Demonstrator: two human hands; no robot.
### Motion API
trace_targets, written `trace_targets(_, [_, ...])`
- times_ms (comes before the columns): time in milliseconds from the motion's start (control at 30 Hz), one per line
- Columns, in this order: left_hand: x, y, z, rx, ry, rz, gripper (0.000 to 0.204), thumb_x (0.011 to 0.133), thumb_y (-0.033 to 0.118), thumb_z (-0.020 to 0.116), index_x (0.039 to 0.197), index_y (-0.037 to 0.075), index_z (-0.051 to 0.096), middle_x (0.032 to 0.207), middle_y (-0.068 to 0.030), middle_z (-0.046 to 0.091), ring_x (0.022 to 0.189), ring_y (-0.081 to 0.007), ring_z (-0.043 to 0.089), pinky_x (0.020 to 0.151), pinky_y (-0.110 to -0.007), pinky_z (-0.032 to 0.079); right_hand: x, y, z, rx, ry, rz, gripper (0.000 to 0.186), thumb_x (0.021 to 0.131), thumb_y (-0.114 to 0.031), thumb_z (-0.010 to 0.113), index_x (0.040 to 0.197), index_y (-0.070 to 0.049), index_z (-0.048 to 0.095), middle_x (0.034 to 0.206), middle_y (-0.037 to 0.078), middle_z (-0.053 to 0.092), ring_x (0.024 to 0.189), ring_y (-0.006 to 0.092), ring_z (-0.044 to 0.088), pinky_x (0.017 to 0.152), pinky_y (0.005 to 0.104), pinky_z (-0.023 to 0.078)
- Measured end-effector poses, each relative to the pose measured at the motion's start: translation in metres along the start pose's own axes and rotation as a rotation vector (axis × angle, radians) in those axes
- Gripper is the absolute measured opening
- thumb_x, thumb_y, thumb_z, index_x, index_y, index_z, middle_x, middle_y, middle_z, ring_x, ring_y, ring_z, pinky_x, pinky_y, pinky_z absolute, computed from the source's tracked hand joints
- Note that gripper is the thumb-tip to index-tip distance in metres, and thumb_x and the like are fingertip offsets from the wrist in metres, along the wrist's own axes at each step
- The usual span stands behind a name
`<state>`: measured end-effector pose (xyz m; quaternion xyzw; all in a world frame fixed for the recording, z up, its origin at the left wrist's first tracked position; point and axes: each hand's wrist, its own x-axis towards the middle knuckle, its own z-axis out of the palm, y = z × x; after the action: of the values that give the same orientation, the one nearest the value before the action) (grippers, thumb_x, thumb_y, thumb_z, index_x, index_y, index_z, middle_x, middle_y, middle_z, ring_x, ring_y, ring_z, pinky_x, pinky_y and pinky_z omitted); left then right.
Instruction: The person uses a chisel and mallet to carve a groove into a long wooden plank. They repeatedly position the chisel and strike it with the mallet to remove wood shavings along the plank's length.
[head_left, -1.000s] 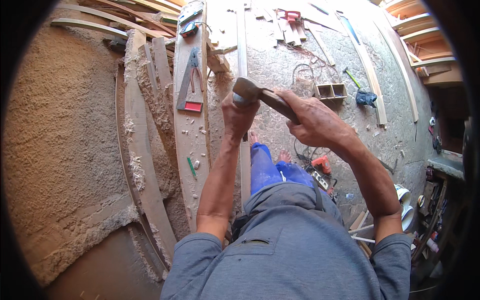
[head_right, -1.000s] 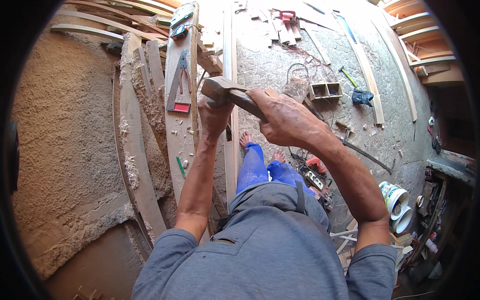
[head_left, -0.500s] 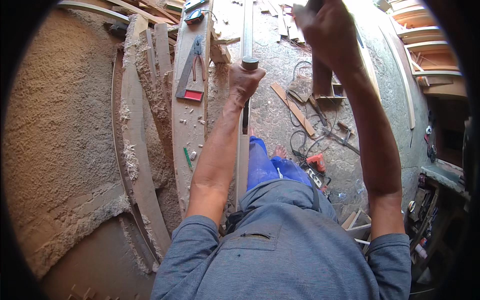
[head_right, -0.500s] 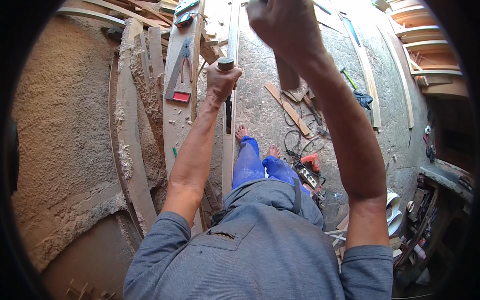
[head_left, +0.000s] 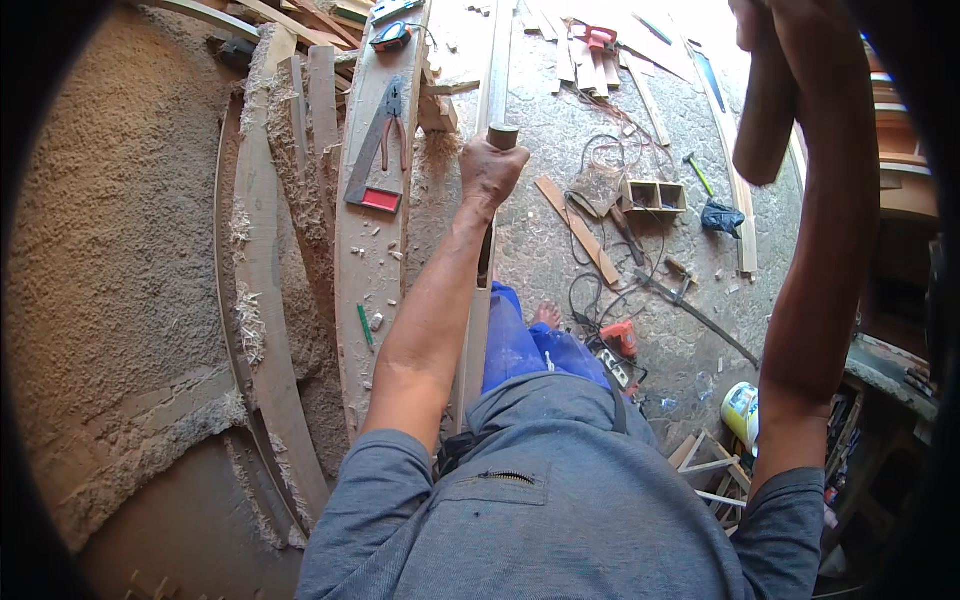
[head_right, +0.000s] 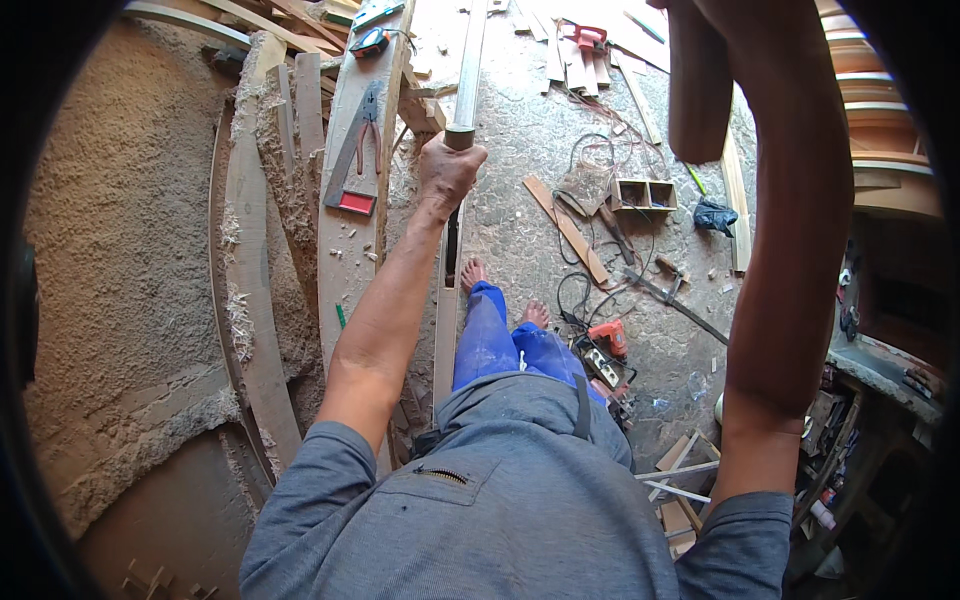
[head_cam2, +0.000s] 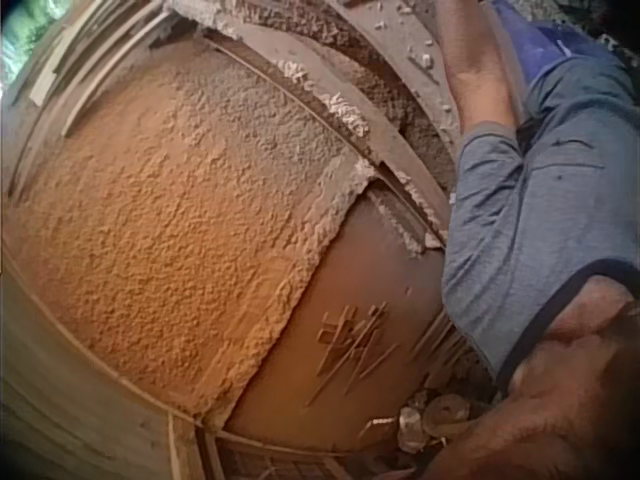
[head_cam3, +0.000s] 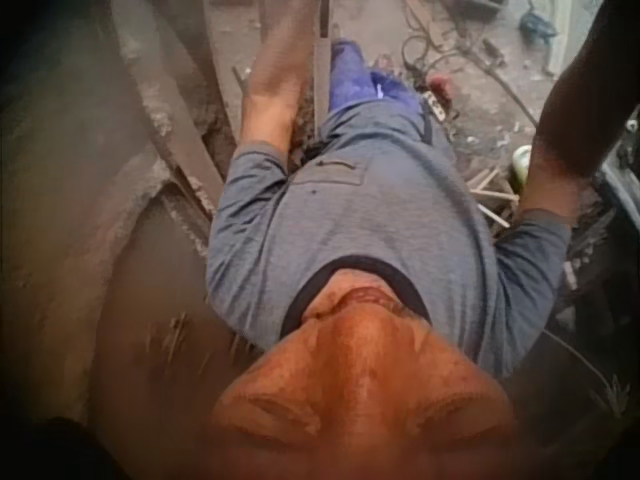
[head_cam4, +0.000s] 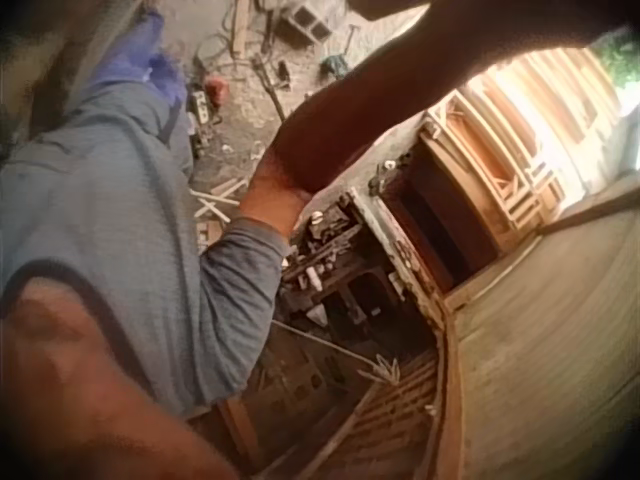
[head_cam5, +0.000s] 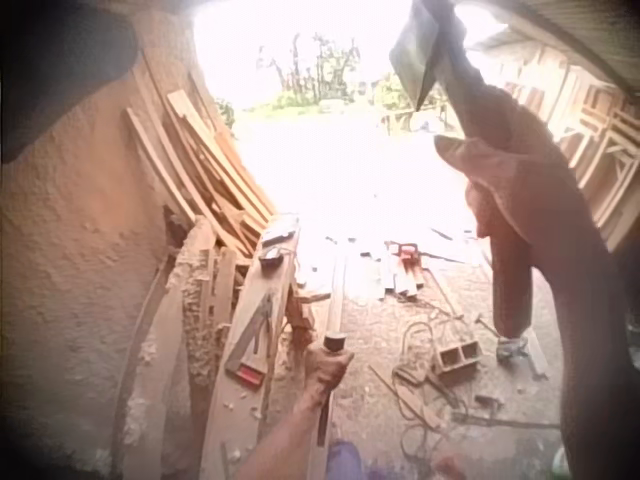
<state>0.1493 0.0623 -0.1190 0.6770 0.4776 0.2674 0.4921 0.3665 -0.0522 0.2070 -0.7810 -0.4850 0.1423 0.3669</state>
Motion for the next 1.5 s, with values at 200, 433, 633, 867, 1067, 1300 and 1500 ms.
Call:
trace_targets(200, [0.009,-0.02,-0.006,0.133,0.091,0.108,0.018,0.084,0.023,0.075,0.079,0.006,0.072,0.061,-0.0029,0.068,0.055,-0.0134,0.067,0.05,-0.033,0.052,-0.008,0.038,0.147,-0.186,0.23,-0.235,0.04,0.093,-0.003,0.057,0.131,0.002,0.046,0.094,0.017,0.066,0.078,0.0165,0.067,0.07,0.0347,0.058])
trace_targets(433, [-0.128,0.029,-0.04,-0.141,0.078,0.357,0.021,0.082,0.006,0.081,0.076,0.006,0.06,0.068,-0.0029,0.064,0.06,-0.0105,0.061,0.054,-0.03,0.049,-0.125,0.062,0.113,-0.192,-0.624,0.164,0.063,0.087,-0.014,0.066,0.146,-0.009,0.044,0.111,0.027,0.069,0.104,0.0391,0.07,0.088,0.0503,0.054])
trace_targets(633, [-0.214,0.017,-0.074,-0.209,-0.25,0.68,0.023,0.073,0.002,0.079,0.073,0.009,0.057,0.067,-0.0062,0.063,0.058,-0.0193,0.064,0.054,-0.031,0.05,-0.18,0.12,0.127,0.192,-0.397,0.317,0.074,0.083,-0.021,0.074,0.15,-0.007,0.045,0.115,0.022,0.069,0.104,0.0342,0.07,0.094,0.0448,0.053])
trace_targets(867, [-0.099,0.089,-0.088,-0.306,-0.371,0.296,0.023,0.082,0.009,0.082,0.075,0.01,0.06,0.069,0.0015,0.064,0.06,-0.0083,0.062,0.055,-0.025,0.05,-0.218,0.147,0.156,0.404,-0.419,0.63,0.079,0.082,-0.014,0.073,0.154,-0.004,0.041,0.089,0.012,0.065,0.061,0.0148,0.061,0.052,0.0321,0.051])
trace_targets(1067, [-0.076,0.085,-0.078,-0.179,-0.049,0.391,0.02,0.087,0.002,0.08,0.082,0.006,0.062,0.07,0.0005,0.063,0.059,-0.0065,0.062,0.053,-0.023,0.051,-0.237,0.144,0.158,0.489,-0.415,0.722,0.072,0.086,-0.015,0.071,0.151,-0.006,0.044,0.085,0.008,0.064,0.059,0.0134,0.061,0.051,0.0325,0.051])
trace_targets(1300, [-0.089,0.073,-0.063,-0.268,-0.002,0.311,0.022,0.086,0.003,0.081,0.079,0.008,0.061,0.071,0.0034,0.061,0.065,-0.0034,0.058,0.057,-0.022,0.047,-0.243,0.132,0.156,0.485,-0.416,0.741,0.069,0.087,-0.015,0.07,0.15,-0.006,0.044,0.089,0.008,0.064,0.061,0.0129,0.06,0.05,0.032,0.051])
trace_targets(1500, [-0.088,0.071,-0.063,-0.222,0.015,0.357,0.019,0.088,0.0,0.077,0.083,0.006,0.06,0.068,0.0011,0.062,0.058,-0.0066,0.061,0.052,-0.023,0.049,-0.249,0.138,0.158,0.525,-0.42,0.715,0.069,0.088,-0.016,0.07,0.149,0.0,0.042,0.08,0.008,0.064,0.059,0.0121,0.061,0.05,0.0306,0.052])
